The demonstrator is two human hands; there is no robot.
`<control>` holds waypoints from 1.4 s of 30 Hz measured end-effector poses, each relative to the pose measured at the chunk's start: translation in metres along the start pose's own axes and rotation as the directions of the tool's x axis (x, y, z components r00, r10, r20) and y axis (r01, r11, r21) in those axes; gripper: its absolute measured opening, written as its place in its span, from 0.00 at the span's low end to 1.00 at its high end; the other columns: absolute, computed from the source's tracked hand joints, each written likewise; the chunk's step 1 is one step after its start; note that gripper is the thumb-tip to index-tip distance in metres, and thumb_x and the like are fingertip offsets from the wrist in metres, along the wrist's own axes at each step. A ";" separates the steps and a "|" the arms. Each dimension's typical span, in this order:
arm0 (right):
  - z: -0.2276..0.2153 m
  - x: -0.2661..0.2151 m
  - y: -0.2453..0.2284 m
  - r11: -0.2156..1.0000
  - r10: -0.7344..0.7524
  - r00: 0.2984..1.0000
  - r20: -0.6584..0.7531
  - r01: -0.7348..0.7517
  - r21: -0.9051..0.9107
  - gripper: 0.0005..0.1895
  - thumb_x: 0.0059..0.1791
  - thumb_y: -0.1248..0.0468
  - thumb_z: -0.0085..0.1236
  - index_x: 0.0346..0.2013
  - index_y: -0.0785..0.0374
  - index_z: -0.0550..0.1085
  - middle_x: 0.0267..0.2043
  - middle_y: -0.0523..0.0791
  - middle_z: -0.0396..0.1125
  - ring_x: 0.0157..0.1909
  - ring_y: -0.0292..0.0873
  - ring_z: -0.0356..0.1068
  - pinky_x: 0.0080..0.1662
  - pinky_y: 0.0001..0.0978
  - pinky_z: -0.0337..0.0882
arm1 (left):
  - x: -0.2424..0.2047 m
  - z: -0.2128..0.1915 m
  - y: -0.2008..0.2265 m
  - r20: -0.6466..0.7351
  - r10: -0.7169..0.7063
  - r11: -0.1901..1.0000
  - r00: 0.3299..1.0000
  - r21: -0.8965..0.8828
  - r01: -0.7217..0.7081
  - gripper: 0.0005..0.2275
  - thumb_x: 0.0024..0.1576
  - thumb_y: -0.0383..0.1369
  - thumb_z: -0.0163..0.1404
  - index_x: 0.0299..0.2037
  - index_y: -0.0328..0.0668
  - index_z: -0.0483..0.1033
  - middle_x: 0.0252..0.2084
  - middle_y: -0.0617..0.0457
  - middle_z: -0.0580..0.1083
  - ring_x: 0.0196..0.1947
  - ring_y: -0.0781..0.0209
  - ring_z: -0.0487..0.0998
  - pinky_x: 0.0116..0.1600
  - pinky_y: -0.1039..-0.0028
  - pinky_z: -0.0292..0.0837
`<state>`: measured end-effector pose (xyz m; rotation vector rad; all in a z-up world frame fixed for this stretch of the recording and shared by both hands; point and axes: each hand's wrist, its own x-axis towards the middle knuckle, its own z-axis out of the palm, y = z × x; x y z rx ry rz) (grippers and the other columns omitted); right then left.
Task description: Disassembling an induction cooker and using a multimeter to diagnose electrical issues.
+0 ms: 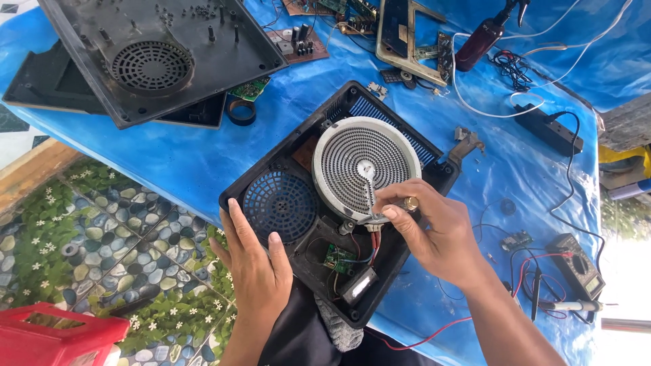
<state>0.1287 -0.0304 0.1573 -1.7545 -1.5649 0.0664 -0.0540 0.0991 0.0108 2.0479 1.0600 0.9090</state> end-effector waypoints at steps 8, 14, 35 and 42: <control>0.004 0.003 0.001 1.000 -0.014 1.000 0.016 0.014 0.009 0.13 0.57 0.60 0.48 0.49 0.66 0.72 0.39 0.44 0.74 0.42 0.41 0.75 0.44 0.30 0.77 | 0.001 -0.001 0.002 0.009 0.002 1.000 1.000 0.000 -0.002 0.30 0.67 0.39 0.31 0.76 0.32 0.36 0.78 0.30 0.47 0.79 0.34 0.42 0.73 0.32 0.29; 0.007 0.004 0.006 1.000 -0.017 1.000 0.018 0.017 0.004 0.12 0.56 0.61 0.49 0.49 0.67 0.72 0.40 0.46 0.75 0.42 0.42 0.77 0.44 0.29 0.79 | 0.000 -0.002 0.001 0.011 0.007 1.000 1.000 0.004 -0.007 0.30 0.67 0.40 0.30 0.76 0.31 0.36 0.78 0.31 0.47 0.79 0.34 0.42 0.73 0.32 0.31; 0.009 -0.002 0.014 0.996 -0.025 1.000 -0.016 0.024 -0.086 0.18 0.55 0.63 0.56 0.59 0.62 0.67 0.41 0.44 0.75 0.43 0.40 0.79 0.43 0.28 0.80 | 0.001 0.000 0.001 0.020 -0.004 1.000 1.000 0.010 0.004 0.30 0.67 0.40 0.29 0.76 0.32 0.35 0.78 0.29 0.46 0.79 0.33 0.42 0.73 0.32 0.33; -0.002 0.007 0.004 0.996 -0.086 0.978 0.189 0.091 -0.020 0.18 0.59 0.62 0.43 0.64 0.62 0.62 0.47 0.47 0.73 0.39 0.43 0.76 0.42 0.32 0.79 | 0.001 -0.001 0.002 0.022 0.000 1.000 1.000 0.010 0.000 0.30 0.68 0.41 0.29 0.76 0.31 0.35 0.78 0.30 0.47 0.79 0.33 0.43 0.73 0.33 0.34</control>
